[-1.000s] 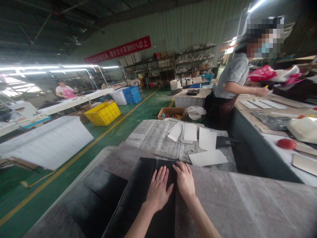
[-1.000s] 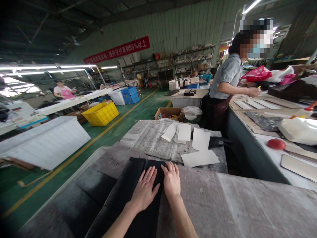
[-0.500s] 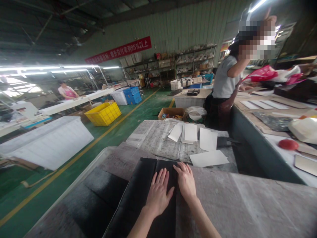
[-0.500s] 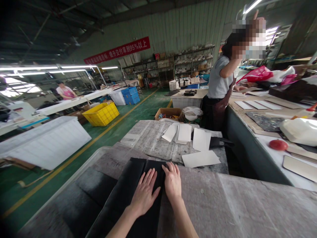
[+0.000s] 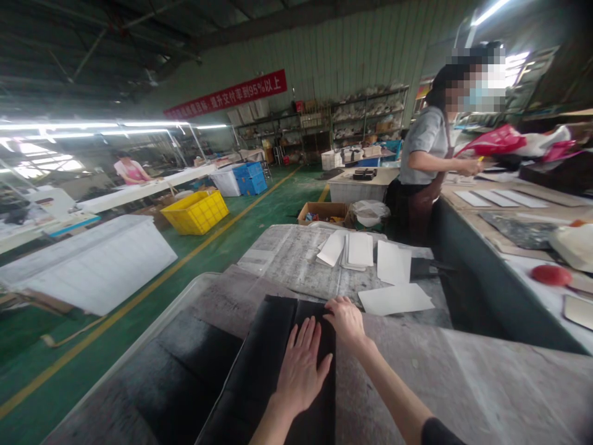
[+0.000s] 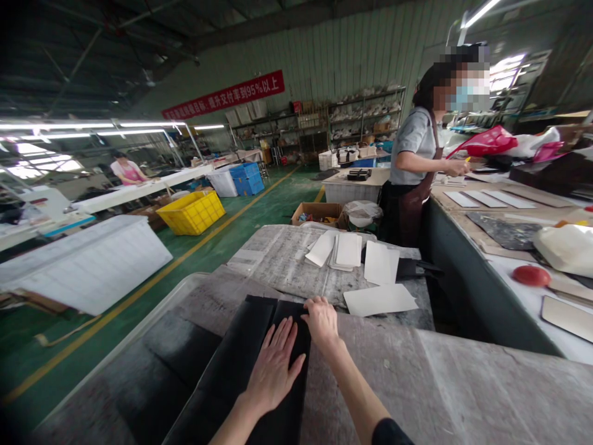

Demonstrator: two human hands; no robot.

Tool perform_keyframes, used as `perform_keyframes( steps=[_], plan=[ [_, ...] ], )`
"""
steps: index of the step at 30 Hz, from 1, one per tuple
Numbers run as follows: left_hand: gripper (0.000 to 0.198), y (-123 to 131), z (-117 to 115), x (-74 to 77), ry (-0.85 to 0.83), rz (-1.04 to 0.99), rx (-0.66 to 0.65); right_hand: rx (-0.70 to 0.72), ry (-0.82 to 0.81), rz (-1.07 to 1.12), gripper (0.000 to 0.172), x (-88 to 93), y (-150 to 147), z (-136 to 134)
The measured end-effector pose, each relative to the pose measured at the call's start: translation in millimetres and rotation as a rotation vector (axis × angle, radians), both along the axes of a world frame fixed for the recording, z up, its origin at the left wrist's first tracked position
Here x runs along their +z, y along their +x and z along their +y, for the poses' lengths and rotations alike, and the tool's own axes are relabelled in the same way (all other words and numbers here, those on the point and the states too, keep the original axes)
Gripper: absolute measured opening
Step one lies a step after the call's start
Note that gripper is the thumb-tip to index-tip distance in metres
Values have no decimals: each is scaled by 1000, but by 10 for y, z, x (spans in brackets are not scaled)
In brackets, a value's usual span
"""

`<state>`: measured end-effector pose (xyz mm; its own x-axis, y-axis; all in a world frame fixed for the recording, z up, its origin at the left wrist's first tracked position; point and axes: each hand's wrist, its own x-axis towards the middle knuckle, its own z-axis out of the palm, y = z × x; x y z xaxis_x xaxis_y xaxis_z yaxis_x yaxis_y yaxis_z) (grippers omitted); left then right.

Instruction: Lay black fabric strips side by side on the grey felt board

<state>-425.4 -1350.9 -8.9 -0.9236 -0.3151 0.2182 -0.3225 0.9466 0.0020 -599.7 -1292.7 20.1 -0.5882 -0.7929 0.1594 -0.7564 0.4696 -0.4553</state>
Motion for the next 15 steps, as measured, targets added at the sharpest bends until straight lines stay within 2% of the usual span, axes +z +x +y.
perform_keyframes(
  steps=[7,15],
  plan=[
    [58,22,49,10,12,39,43,0,52,-26,2,-86,-52,-80],
    [55,7,48,14,11,58,15,65,-41,-10,1,-175,-73,14]
  ],
)
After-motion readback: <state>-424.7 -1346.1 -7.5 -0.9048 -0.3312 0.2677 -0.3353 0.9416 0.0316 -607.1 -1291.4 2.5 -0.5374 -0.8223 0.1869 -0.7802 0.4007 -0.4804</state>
